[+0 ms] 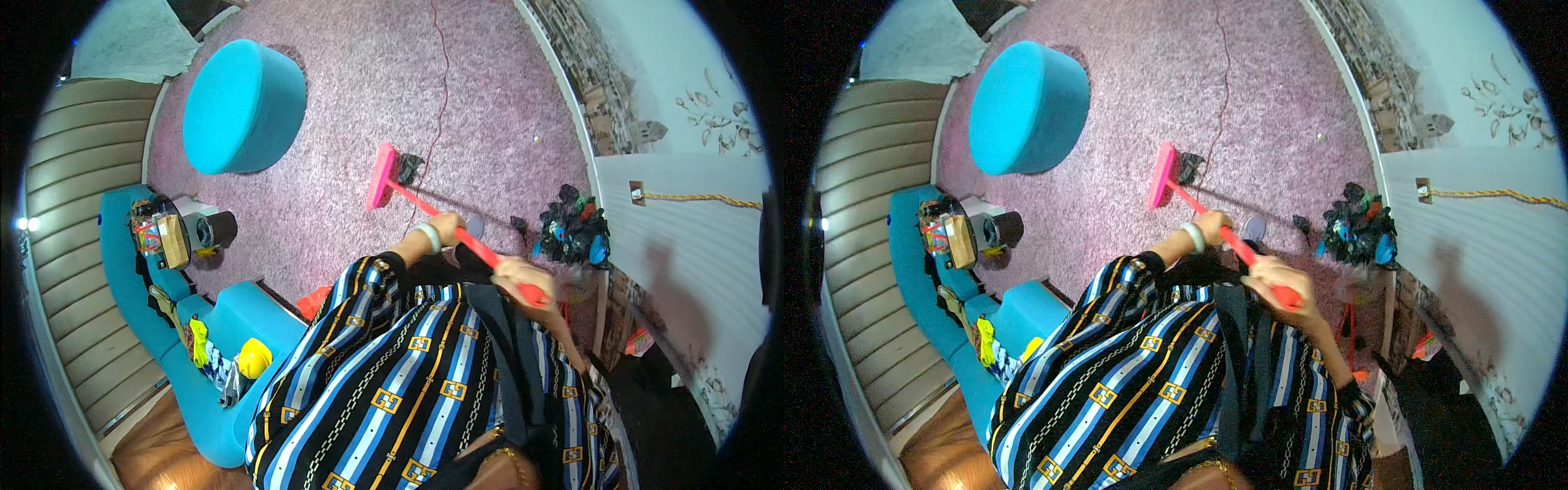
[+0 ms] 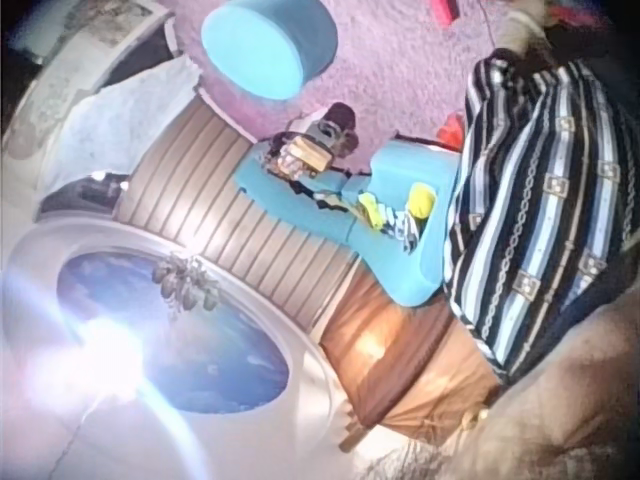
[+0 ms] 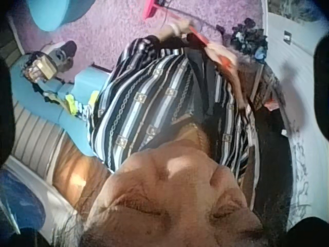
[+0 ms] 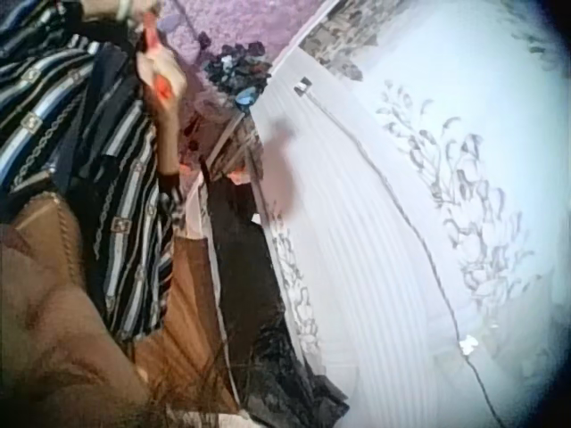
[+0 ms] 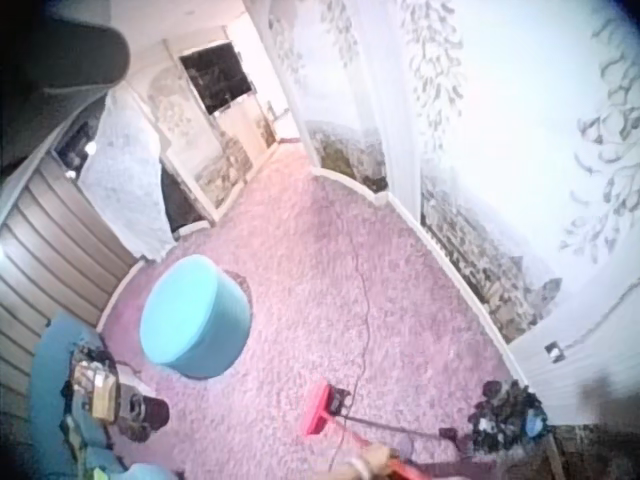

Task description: The person sweeps a pink carpeted floor using a pink broom, gathering debris into a pile. They then switch to a blue cloth to wipe a white wall section with a floral pattern. The person moves around a teal sofa and a round teal ottoman during the cleaning process.

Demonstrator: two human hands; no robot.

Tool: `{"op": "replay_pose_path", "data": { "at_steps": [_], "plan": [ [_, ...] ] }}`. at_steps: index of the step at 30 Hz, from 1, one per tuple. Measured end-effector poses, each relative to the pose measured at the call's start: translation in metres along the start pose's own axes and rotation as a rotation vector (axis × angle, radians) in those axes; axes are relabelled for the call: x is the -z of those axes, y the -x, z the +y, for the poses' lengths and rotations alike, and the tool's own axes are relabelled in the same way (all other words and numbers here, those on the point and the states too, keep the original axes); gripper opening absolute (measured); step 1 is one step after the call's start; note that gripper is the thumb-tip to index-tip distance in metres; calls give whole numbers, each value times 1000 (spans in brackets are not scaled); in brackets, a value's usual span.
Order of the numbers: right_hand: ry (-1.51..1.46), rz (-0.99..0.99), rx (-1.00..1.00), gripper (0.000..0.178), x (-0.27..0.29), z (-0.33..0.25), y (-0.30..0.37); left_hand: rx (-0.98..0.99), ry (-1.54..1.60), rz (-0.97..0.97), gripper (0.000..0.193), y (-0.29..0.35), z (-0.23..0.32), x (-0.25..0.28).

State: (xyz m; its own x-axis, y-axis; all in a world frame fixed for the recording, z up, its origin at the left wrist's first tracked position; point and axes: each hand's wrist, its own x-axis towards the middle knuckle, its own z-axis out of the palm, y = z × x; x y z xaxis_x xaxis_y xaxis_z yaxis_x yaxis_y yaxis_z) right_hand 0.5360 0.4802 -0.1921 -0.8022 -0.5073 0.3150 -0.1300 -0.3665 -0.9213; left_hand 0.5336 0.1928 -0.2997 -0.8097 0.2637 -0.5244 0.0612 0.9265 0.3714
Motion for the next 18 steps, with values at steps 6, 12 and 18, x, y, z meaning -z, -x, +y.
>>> {"op": "replay_pose_path", "data": {
  "at_steps": [6, 12, 18],
  "plan": [
    [144, 224, -34, 23, 22, -149, 55, -338, 120, 4, 16, -16, 175, 5],
    [206, 159, 15, 27, -16, -207, 79, -430, 82, -146, 19, 20, 213, 24],
    [182, 275, -237, 27, -44, -139, 71, -302, 10, 57, 14, 22, 112, -9]
  ]
}}
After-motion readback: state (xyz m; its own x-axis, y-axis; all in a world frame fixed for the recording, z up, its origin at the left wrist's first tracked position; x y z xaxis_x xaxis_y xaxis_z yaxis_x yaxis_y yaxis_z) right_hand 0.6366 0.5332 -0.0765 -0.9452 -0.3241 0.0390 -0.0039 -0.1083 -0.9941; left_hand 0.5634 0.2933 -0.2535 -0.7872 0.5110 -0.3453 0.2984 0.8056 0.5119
